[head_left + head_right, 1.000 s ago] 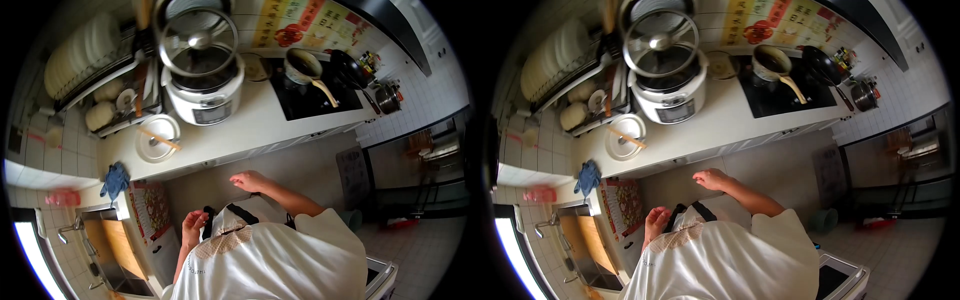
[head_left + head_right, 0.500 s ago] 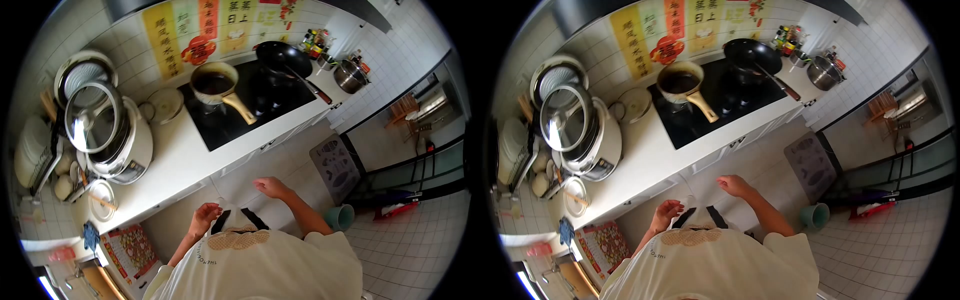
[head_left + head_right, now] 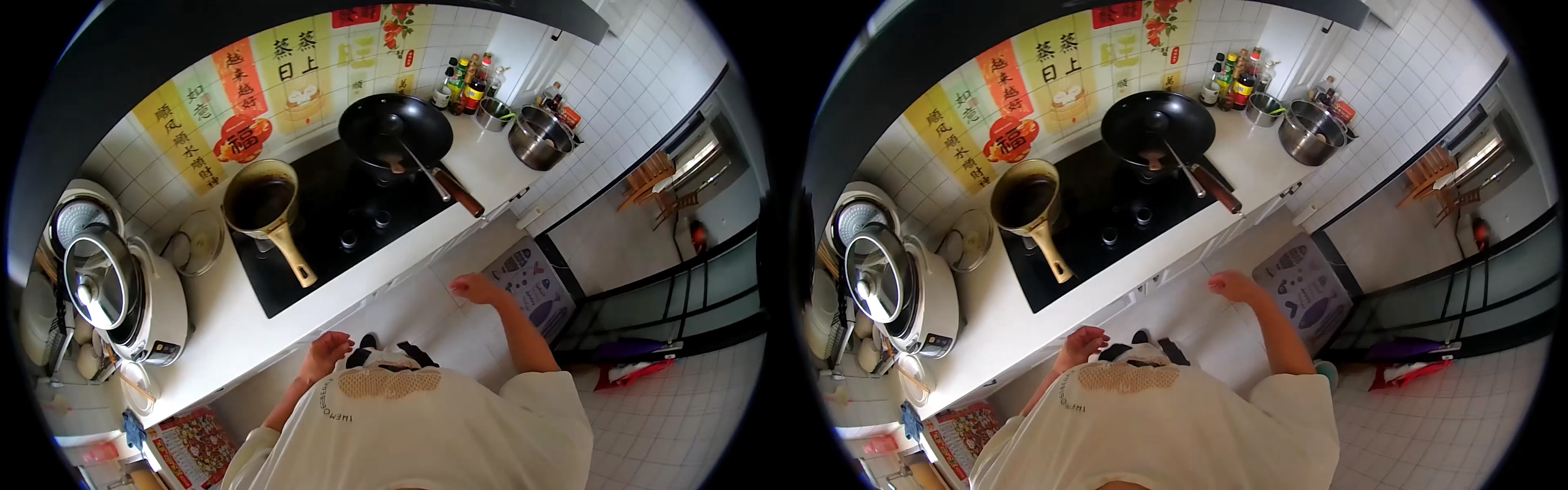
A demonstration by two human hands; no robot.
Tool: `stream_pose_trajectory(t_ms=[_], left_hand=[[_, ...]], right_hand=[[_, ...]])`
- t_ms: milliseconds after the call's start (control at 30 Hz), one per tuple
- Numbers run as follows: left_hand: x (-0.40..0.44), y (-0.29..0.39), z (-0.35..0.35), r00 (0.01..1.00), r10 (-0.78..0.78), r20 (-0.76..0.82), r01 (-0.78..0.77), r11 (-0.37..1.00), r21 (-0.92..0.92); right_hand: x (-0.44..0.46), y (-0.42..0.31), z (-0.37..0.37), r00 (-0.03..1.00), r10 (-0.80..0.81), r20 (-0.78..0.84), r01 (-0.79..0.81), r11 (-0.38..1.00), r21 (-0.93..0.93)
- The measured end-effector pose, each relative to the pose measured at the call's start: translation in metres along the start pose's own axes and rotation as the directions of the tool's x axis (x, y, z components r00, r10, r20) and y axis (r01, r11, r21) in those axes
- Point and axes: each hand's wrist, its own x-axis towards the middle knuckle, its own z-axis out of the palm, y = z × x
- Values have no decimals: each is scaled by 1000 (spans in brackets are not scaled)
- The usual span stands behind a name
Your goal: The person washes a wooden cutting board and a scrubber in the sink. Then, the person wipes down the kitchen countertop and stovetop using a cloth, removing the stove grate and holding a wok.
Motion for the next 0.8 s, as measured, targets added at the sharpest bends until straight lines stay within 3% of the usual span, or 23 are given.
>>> stream_pose_trajectory(t_ms=[33, 100, 233, 300, 333, 433, 500, 567, 600, 667, 700, 767, 800], left_hand=[[10, 7, 11, 1000, -9, -18, 9, 1000, 20], [30, 6, 29, 999, -28, -38, 28, 999, -15], [59, -2, 70, 988, -56, -145, 44, 996, -82], [72, 2, 100, 972, -65, -224, 44, 994, -99], [75, 4, 118, 954, -76, -290, 46, 993, -108], [90, -3, 186, 924, -119, -363, 48, 979, -198], [105, 1, 226, 903, -113, -414, 45, 984, -172], [111, 24, 265, 895, -146, -422, 67, 978, -197], [116, 31, 277, 894, -141, -425, 55, 977, -207], [119, 38, 292, 886, -103, -452, 13, 980, -197], [120, 37, 300, 884, -64, -464, -27, 982, -187], [117, 19, 303, 862, -111, -495, 13, 980, -199], [126, 4, 299, 844, -134, -520, 29, 978, -205]], right_hand=[[-4, 26, -11, 999, 4, -40, -3, 1000, 13], [-18, 79, -30, 979, 203, -30, -176, 908, 379], [-32, 199, -78, 967, 249, 56, -247, 860, 446], [-40, 229, -119, 873, 483, 71, -432, 697, 572], [-39, 253, -133, 874, 478, 87, -440, 701, 562], [-38, 326, -184, 862, 503, 63, -410, 619, 670], [-24, 373, -223, 715, 699, 32, -359, 327, 874], [-22, 425, -252, 640, 767, -52, -295, 307, 905], [-22, 469, -264, 650, 758, -46, -298, 310, 903], [-15, 545, -272, 656, 748, -102, -10, 143, 990], [-11, 542, -283, 668, 738, -94, -21, 145, 989], [-13, 525, -314, 655, 691, -305, 75, 343, 936], [2, 522, -334, 672, 671, -312, 85, 348, 934]])
